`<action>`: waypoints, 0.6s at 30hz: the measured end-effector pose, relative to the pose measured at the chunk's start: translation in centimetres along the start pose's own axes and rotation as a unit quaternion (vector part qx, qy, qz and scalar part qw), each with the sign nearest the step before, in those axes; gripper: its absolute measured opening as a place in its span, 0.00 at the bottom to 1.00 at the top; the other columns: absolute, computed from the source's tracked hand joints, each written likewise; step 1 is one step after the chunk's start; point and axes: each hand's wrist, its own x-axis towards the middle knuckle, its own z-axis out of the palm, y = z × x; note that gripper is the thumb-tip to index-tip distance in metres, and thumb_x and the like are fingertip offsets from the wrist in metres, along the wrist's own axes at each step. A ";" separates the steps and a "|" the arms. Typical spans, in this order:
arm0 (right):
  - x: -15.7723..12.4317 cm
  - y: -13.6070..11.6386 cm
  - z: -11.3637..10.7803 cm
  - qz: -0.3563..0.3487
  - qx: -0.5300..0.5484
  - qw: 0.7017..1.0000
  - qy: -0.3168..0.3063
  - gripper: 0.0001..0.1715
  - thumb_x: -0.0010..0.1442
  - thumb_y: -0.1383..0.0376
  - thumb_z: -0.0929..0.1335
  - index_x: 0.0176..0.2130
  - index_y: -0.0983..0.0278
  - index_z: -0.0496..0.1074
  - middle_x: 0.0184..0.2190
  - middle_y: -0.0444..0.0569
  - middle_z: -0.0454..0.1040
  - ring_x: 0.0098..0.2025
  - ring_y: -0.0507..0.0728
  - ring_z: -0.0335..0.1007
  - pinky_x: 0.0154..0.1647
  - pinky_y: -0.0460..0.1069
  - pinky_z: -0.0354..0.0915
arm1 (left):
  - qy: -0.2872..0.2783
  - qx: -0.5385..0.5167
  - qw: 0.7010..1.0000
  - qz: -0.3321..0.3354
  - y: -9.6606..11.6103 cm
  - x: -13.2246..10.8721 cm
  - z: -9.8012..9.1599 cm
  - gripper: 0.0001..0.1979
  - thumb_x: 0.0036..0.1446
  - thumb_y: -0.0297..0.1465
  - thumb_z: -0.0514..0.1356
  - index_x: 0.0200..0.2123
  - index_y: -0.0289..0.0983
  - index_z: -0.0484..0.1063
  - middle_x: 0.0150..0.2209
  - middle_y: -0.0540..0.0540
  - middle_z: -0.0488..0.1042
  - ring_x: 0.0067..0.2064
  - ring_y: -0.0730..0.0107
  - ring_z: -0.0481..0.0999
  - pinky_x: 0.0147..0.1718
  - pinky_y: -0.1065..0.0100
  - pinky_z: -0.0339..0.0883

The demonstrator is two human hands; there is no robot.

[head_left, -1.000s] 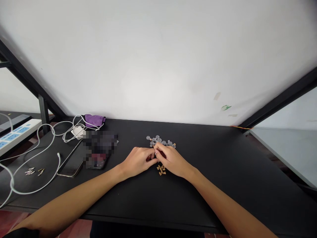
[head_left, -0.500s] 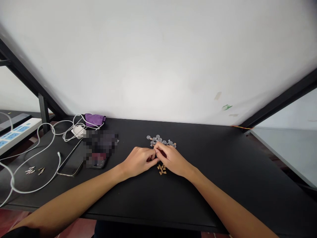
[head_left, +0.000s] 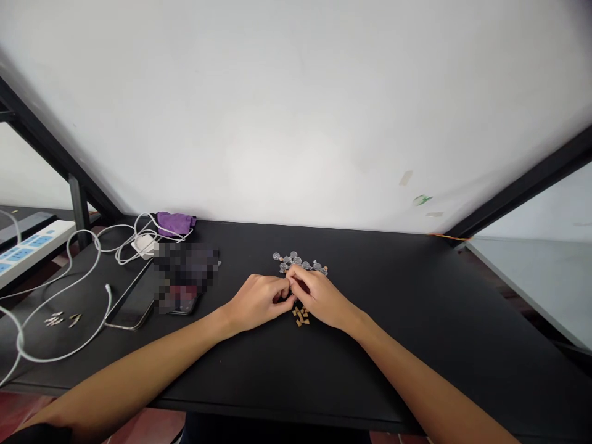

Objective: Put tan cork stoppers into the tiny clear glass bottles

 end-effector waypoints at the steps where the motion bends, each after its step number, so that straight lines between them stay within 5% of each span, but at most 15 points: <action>1: 0.0 0.0 0.0 0.000 -0.001 1.000 0.001 0.12 0.74 0.65 0.59 0.37 0.59 0.65 0.29 0.41 0.69 0.28 0.53 0.63 0.33 0.48 0.59 | 0.000 0.000 1.000 0.000 0.0 0.0 0.0 0.14 0.63 0.31 0.60 0.26 0.37 0.60 0.24 0.56 0.66 0.25 0.78 0.60 0.28 0.72 0.51; 18: -0.1 0.2 0.1 -0.001 -0.012 1.000 0.002 0.10 0.73 0.67 0.59 0.36 0.59 0.62 0.29 0.40 0.68 0.28 0.52 0.62 0.32 0.48 0.57 | 0.000 0.017 1.000 0.014 -0.1 0.0 0.0 0.15 0.63 0.31 0.60 0.26 0.37 0.60 0.24 0.56 0.67 0.25 0.77 0.62 0.28 0.71 0.50</action>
